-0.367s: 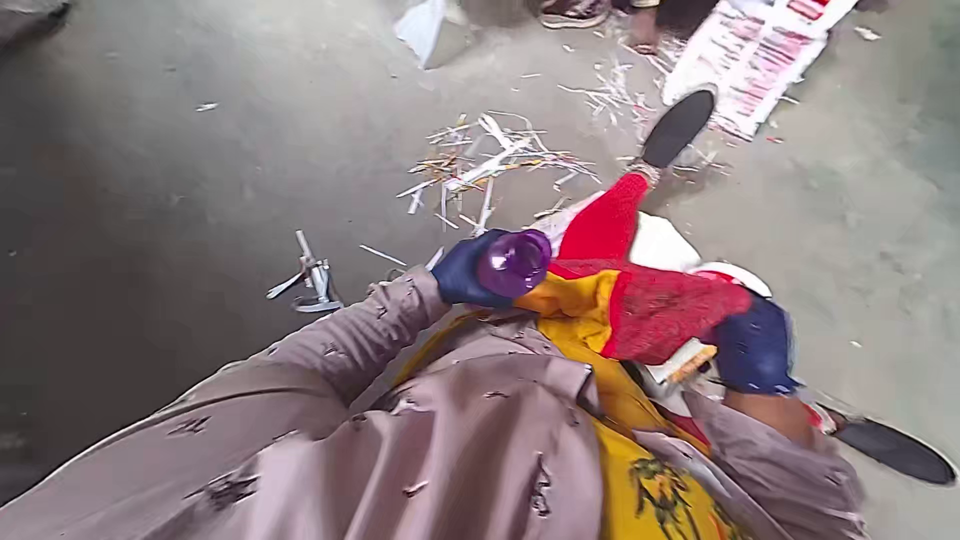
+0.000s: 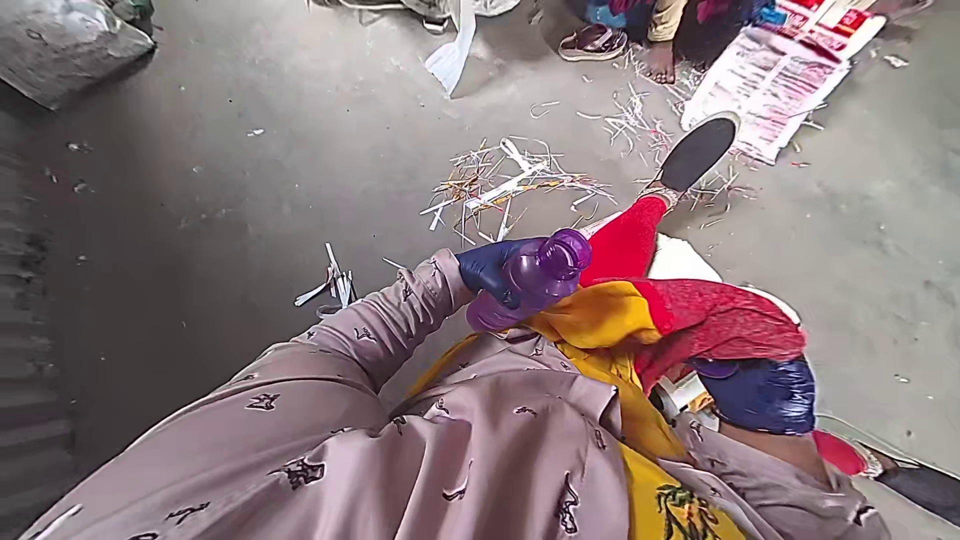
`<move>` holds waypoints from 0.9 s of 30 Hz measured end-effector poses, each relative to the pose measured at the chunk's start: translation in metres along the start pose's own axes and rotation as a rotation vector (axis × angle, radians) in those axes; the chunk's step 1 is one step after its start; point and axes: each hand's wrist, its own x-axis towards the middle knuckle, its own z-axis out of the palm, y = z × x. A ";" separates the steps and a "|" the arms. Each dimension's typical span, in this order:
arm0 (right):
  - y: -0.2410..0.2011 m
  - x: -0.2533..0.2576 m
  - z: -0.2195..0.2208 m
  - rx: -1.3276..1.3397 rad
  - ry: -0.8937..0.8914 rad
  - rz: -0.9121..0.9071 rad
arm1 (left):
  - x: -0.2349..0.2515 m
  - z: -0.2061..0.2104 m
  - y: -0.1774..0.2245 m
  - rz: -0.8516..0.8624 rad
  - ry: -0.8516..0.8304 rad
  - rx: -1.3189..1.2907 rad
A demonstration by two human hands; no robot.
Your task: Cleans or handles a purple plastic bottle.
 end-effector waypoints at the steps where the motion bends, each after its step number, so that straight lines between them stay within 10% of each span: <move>1: 0.005 -0.001 -0.020 0.017 -0.052 0.094 | 0.002 0.001 0.002 0.000 -0.009 -0.019; 5: -0.007 0.012 0.018 -0.217 0.215 0.406 | 0.007 0.001 0.001 0.015 -0.036 0.012; 13: 0.017 0.031 0.042 -0.381 -0.145 0.032 | 0.017 0.005 -0.013 -0.088 -0.142 -0.033; 18: 0.006 0.042 0.034 -0.949 -0.411 -0.231 | 0.021 0.014 -0.021 -0.310 -0.203 -0.043; 27: -0.015 0.048 0.047 -1.275 -0.735 -0.282 | 0.035 0.018 -0.027 -0.405 -0.348 0.235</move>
